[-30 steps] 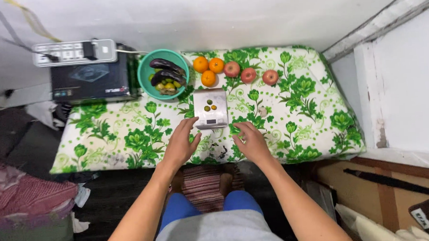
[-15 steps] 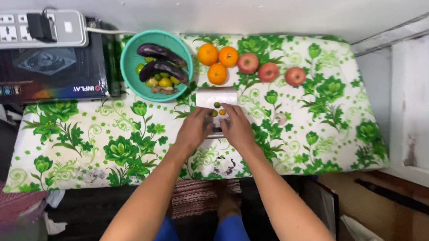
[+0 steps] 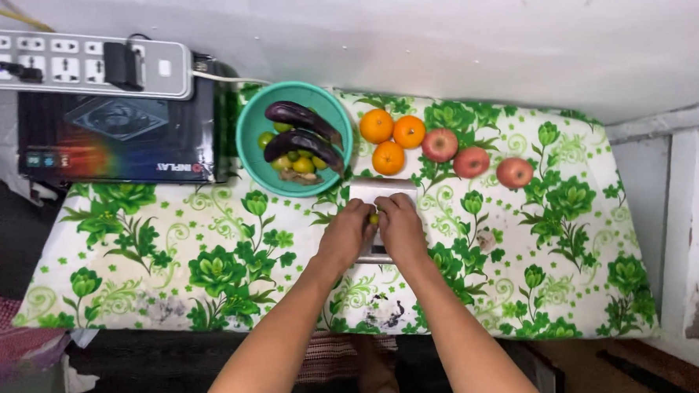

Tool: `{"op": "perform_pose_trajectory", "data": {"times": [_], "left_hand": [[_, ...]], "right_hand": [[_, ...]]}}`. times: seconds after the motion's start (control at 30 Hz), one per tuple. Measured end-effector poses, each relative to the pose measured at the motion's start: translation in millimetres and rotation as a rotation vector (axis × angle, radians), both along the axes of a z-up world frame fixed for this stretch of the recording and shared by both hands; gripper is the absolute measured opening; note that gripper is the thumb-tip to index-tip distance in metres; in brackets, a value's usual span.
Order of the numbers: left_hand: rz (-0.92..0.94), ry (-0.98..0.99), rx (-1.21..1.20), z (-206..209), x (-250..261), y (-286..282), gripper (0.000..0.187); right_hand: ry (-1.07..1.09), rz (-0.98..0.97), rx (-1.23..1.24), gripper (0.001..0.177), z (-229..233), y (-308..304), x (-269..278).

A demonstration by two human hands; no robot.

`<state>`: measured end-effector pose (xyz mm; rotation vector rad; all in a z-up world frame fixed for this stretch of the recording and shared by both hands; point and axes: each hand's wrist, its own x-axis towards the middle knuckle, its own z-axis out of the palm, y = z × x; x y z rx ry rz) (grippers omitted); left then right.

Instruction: Weighing different types of fruit and ginger on a digital scale

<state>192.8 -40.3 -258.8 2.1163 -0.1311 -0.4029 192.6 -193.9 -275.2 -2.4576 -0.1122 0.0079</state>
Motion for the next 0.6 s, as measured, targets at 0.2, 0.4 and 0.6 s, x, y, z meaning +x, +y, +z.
{"op": "perform_pose_trajectory", "data": {"times": [0.2,0.4,0.6], "left_hand": [[0.172,-0.038,-0.092,12,5,27,0.034],[0.308,-0.028,-0.043,69,29,89,0.03],[0.276,-0.228,0.235,56,54,133,0.034]], "right_hand": [[0.037,0.027,0.127,0.026,43,28,13],[0.105,0.024,0.385,0.023,87,89,42],[-0.054,0.261,0.281,0.027,58,128,66]]}}
